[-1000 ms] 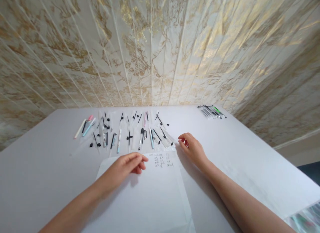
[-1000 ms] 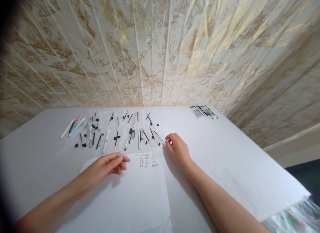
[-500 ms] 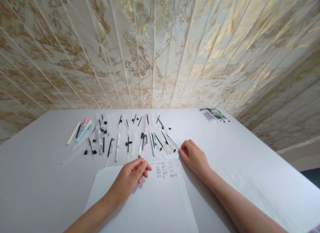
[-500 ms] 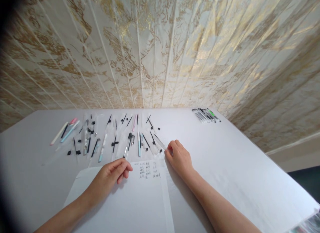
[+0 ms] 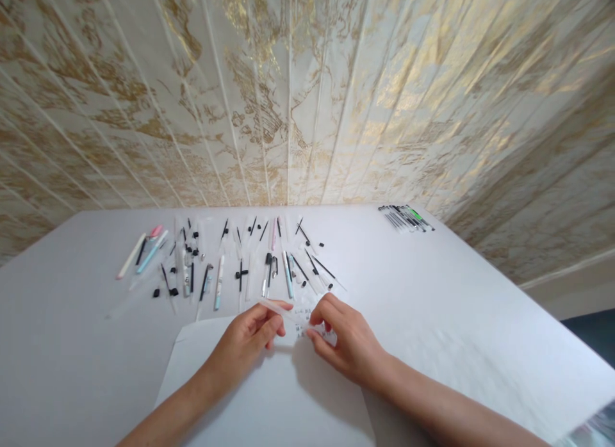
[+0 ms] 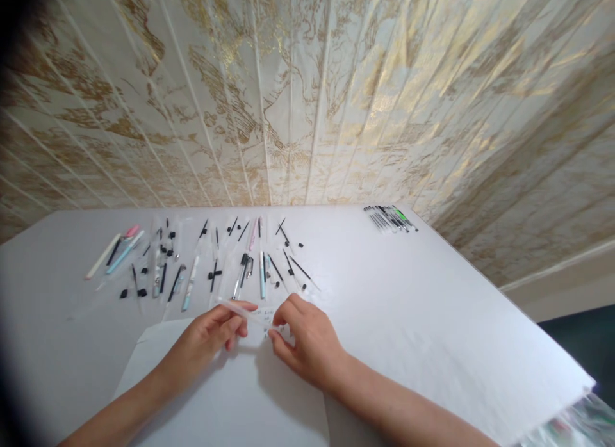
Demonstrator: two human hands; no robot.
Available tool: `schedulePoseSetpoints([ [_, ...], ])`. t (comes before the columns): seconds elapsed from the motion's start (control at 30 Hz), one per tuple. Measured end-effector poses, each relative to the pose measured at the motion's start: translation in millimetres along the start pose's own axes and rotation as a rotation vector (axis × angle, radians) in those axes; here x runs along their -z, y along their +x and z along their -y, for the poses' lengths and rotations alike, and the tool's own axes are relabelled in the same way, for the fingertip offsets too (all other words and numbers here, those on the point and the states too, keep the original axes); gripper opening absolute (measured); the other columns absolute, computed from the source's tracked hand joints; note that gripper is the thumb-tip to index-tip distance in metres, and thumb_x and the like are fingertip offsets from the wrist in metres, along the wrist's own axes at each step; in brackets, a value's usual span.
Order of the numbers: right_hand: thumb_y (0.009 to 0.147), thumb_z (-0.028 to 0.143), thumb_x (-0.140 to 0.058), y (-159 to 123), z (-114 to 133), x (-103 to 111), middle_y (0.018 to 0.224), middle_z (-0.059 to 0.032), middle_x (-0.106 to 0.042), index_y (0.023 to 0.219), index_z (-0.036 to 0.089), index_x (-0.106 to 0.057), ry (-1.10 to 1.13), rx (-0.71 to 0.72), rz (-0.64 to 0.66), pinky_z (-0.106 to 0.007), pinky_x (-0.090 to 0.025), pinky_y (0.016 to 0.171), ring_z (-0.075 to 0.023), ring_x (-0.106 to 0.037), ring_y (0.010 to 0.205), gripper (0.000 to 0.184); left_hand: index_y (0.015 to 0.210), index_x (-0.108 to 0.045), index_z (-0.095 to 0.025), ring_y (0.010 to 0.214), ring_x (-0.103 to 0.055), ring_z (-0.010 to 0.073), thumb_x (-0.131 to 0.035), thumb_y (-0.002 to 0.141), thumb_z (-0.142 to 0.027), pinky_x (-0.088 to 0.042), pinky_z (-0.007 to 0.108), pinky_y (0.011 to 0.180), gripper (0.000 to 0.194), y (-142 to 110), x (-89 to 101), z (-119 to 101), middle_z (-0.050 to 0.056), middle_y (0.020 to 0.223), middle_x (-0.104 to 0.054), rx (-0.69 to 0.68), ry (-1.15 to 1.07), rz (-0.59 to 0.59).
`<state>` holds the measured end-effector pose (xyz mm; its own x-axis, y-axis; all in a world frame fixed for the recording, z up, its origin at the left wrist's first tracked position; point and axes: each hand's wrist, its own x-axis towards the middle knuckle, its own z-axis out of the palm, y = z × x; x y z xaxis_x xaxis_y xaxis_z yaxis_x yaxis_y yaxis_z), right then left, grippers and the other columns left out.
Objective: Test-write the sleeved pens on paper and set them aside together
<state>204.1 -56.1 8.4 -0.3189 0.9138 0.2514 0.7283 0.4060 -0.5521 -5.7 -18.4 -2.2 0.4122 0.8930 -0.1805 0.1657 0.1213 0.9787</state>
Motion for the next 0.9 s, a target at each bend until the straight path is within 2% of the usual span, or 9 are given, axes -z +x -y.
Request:
schedulePoseSetpoints([
  [0.07,0.086,0.024,-0.056,3.3,0.0,2.4,0.085,-0.0027,-0.058,0.086,0.024,-0.052,-0.021,0.017,0.046,-0.028,-0.045,0.063,-0.0167,-0.056,0.070,0.004,0.093,-0.070,-0.019,0.059,-0.050,0.0137,-0.054,0.085,-0.050,-0.044,0.028,0.062,0.036,0.4,1.2,-0.4,0.003,0.076,-0.063,-0.014,0.001,-0.031],
  [0.13,0.089,0.027,-0.053,11.4,-9.9,11.8,0.088,-0.0027,-0.059,0.087,0.024,-0.053,-0.046,-0.028,0.047,-0.028,-0.044,0.064,-0.0160,-0.057,0.071,0.004,0.085,-0.071,-0.018,0.060,-0.051,0.0140,-0.054,0.086,-0.050,-0.044,0.029,0.065,0.036,1.3,2.5,-1.2,0.003,0.076,-0.064,-0.026,-0.015,-0.073],
  [0.23,0.090,0.025,-0.049,28.1,-36.4,28.5,0.091,-0.0024,-0.060,0.087,0.024,-0.053,-0.193,-0.211,-0.011,-0.028,-0.042,0.063,-0.0157,-0.058,0.070,0.005,0.083,-0.069,-0.019,0.062,-0.053,0.0135,-0.055,0.087,-0.046,-0.043,0.028,0.066,0.031,2.9,4.8,-2.0,0.002,0.077,-0.064,-0.005,-0.079,-0.112],
  [0.3,0.086,0.025,-0.053,37.2,-54.5,33.0,0.090,-0.0028,-0.060,0.085,0.024,-0.053,-0.303,-0.310,0.009,-0.028,-0.039,0.058,-0.0170,-0.057,0.068,0.002,0.086,-0.069,-0.018,0.063,-0.053,0.0129,-0.055,0.087,-0.044,-0.042,0.027,0.065,0.030,3.7,6.5,-1.7,0.001,0.075,-0.063,0.024,-0.134,-0.110],
  [0.43,0.083,0.028,-0.053,43.2,-76.8,24.8,0.085,-0.0029,-0.061,0.079,0.024,-0.052,-0.360,-0.412,0.061,-0.028,-0.035,0.053,-0.0184,-0.057,0.067,0.006,0.087,-0.068,-0.017,0.063,-0.053,0.0120,-0.056,0.088,-0.044,-0.041,0.026,0.065,0.030,4.8,9.5,-1.3,0.000,0.073,-0.062,0.069,-0.221,-0.104],
  [0.63,0.079,0.023,-0.050,43.7,-86.4,19.2,0.077,-0.0031,-0.063,0.072,0.022,-0.053,-0.313,-0.437,0.010,-0.027,-0.032,0.054,-0.0173,-0.054,0.064,0.008,0.086,-0.069,-0.016,0.062,-0.052,0.0099,-0.061,0.085,-0.045,-0.042,0.024,0.067,0.031,7.1,12.3,0.5,0.000,0.072,-0.061,0.085,-0.381,-0.103],
  [0.7,0.079,0.025,-0.050,42.5,-84.3,25.6,0.072,-0.0025,-0.061,0.073,0.021,-0.053,-0.227,-0.450,-0.015,-0.027,-0.032,0.054,-0.0163,-0.052,0.062,0.008,0.086,-0.069,-0.016,0.062,-0.051,0.0090,-0.062,0.084,-0.045,-0.043,0.022,0.067,0.031,8.8,13.6,3.5,-0.001,0.071,-0.061,0.077,-0.486,-0.125],
  [0.77,0.081,0.027,-0.050,39.3,-77.0,34.9,0.068,-0.0012,-0.059,0.075,0.021,-0.052,-0.038,-0.455,-0.018,-0.027,-0.035,0.055,-0.0153,-0.051,0.060,0.009,0.087,-0.069,-0.015,0.062,-0.051,0.0083,-0.063,0.085,-0.043,-0.043,0.021,0.066,0.028,10.9,14.9,6.9,-0.001,0.071,-0.060,0.067,-0.602,-0.160],
  [0.9,0.085,0.031,-0.052,30.4,-51.3,51.2,0.072,-0.0007,-0.058,0.087,0.020,-0.052,0.510,-0.386,0.123,-0.026,-0.043,0.059,-0.0135,-0.052,0.062,0.011,0.087,-0.069,-0.014,0.061,-0.052,0.0079,-0.062,0.087,-0.036,-0.046,0.019,0.063,0.023,14.6,16.6,11.5,0.001,0.072,-0.061,0.070,-0.762,-0.203],
])
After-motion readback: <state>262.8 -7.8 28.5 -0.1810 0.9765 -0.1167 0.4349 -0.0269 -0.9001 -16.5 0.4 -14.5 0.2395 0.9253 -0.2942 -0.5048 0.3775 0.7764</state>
